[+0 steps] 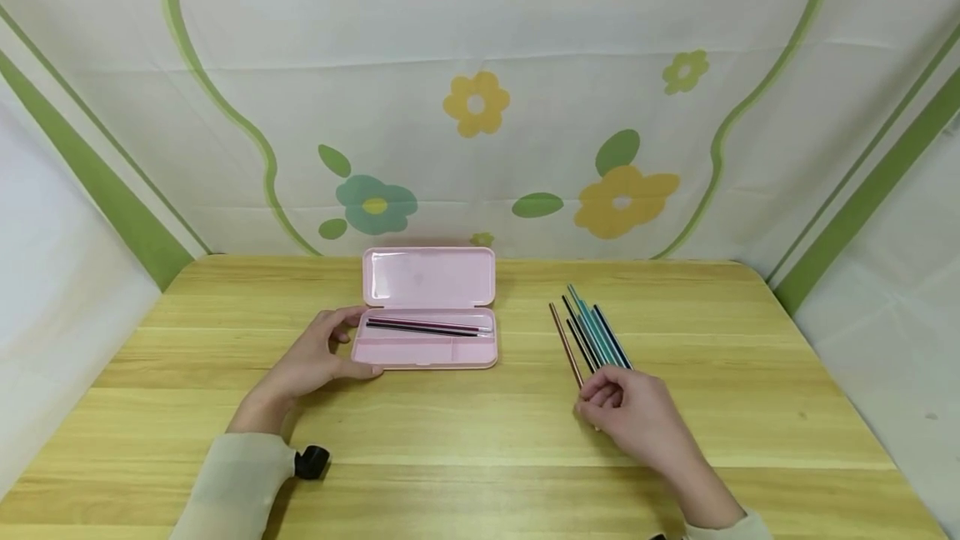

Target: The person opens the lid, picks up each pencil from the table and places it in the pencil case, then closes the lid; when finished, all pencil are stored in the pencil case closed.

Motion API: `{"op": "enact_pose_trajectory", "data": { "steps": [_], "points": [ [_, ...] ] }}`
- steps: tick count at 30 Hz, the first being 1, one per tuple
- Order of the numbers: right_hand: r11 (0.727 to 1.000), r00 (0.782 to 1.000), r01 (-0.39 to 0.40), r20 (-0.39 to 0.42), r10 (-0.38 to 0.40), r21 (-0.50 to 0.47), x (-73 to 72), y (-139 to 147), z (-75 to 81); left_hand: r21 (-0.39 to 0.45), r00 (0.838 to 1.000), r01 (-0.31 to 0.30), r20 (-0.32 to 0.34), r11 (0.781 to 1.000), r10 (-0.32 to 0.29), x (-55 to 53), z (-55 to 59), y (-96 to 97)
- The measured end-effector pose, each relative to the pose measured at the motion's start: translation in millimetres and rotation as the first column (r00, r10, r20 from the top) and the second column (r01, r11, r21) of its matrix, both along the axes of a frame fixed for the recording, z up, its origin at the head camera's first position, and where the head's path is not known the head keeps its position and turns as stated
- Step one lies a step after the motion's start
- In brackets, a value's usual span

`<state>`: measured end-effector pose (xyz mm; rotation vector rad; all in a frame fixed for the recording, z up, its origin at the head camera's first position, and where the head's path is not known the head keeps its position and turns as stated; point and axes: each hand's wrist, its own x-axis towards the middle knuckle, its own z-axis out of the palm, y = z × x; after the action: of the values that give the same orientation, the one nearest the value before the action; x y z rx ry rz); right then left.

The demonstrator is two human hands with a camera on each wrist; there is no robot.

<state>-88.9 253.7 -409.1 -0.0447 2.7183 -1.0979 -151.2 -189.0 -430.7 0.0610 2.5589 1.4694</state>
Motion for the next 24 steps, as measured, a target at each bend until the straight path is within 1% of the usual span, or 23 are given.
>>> {"op": "enact_pose_trajectory", "data": {
  "steps": [7, 11, 22, 24],
  "points": [
    [0.998, 1.0, -0.001, -0.03, 0.003, 0.057, -2.0, 3.5, 0.5, -0.014, 1.0, 0.009, -0.015, 1.0, -0.009, 0.0, -1.4, -1.3],
    [0.995, 0.999, -0.008, -0.041, 0.012, 0.1, -3.4, 2.8, 0.5, -0.015, 1.0, 0.007, -0.011, 1.0, -0.007, -0.5, -2.7, -1.5],
    [0.99, 0.999, 0.023, -0.033, -0.018, 0.137, -6.1, -5.6, 3.0, -0.026, 1.0, 0.007, -0.02, 1.0, -0.008, -0.8, -4.4, -2.2],
    [0.991, 0.999, 0.033, -0.019, -0.03, 0.128, -6.1, -7.0, 2.4, -0.025, 1.0, 0.007, -0.023, 1.0, -0.008, -1.0, -4.5, -2.4]
  ]
}}
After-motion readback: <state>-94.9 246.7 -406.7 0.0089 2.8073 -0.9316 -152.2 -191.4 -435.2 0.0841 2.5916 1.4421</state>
